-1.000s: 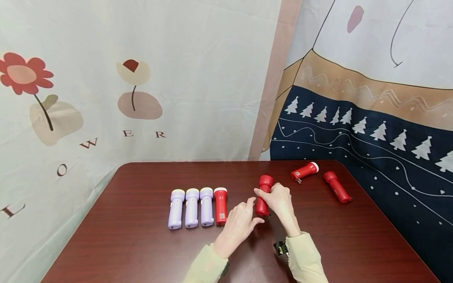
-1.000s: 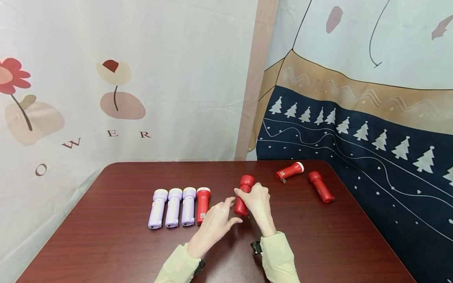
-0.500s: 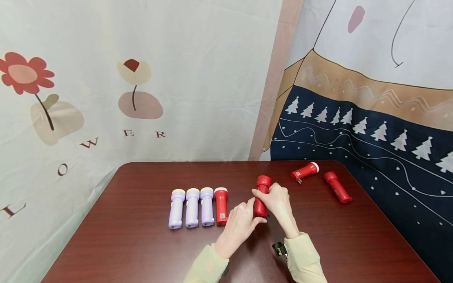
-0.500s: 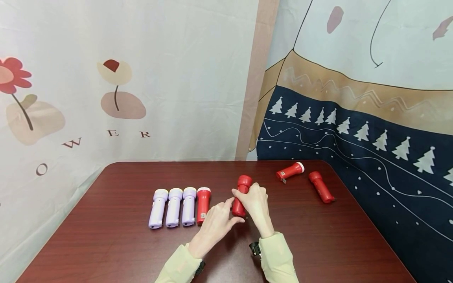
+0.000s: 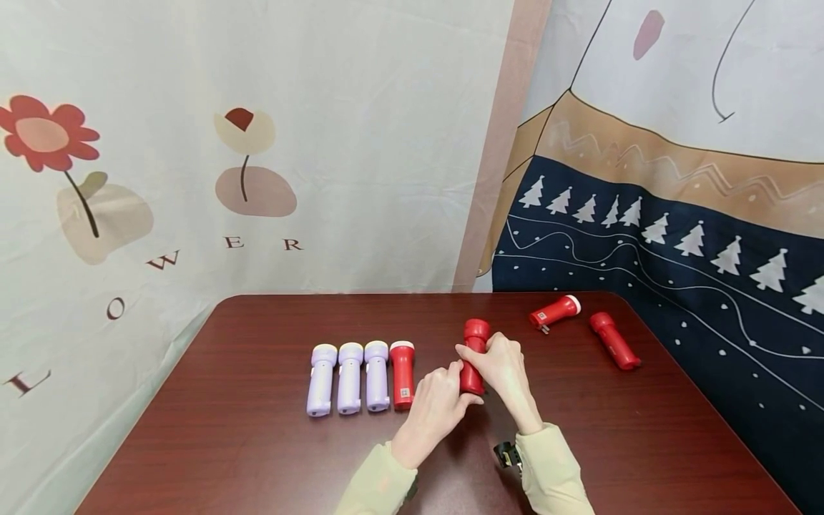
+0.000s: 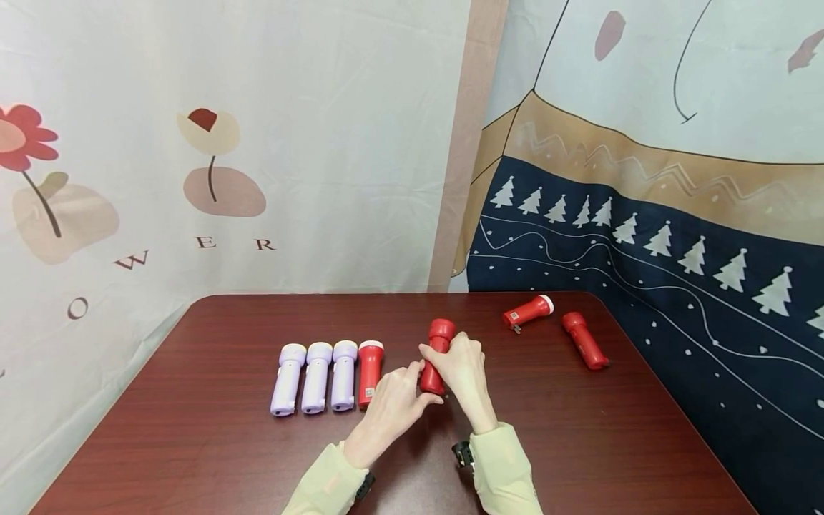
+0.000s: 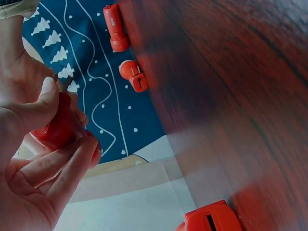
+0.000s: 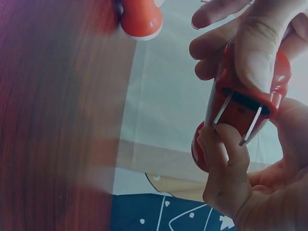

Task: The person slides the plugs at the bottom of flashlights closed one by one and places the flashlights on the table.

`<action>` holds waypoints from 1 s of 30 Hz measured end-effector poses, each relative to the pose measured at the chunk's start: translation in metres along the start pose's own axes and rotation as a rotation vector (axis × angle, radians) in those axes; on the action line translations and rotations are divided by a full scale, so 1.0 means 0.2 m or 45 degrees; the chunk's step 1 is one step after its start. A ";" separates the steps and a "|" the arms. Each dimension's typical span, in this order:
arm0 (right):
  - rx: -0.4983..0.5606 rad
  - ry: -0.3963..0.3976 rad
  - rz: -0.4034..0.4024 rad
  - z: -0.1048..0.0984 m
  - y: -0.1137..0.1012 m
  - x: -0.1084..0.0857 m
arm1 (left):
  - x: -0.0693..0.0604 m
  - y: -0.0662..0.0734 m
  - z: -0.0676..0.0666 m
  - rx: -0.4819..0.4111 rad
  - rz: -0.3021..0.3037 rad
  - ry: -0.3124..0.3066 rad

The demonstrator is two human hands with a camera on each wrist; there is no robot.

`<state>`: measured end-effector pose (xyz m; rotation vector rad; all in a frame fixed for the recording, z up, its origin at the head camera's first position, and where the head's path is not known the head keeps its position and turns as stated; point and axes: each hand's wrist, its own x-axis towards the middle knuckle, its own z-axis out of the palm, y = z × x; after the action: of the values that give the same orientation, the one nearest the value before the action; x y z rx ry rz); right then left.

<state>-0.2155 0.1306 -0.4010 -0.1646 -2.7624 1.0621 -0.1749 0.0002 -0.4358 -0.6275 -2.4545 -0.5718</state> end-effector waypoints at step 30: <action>-0.008 0.041 -0.040 0.02 0.00 0.00 | -0.01 -0.02 0.01 0.061 0.008 0.014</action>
<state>-0.2158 0.1277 -0.4039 -0.1373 -2.7308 1.0339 -0.1770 -0.0018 -0.4393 -0.6117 -2.4476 -0.5115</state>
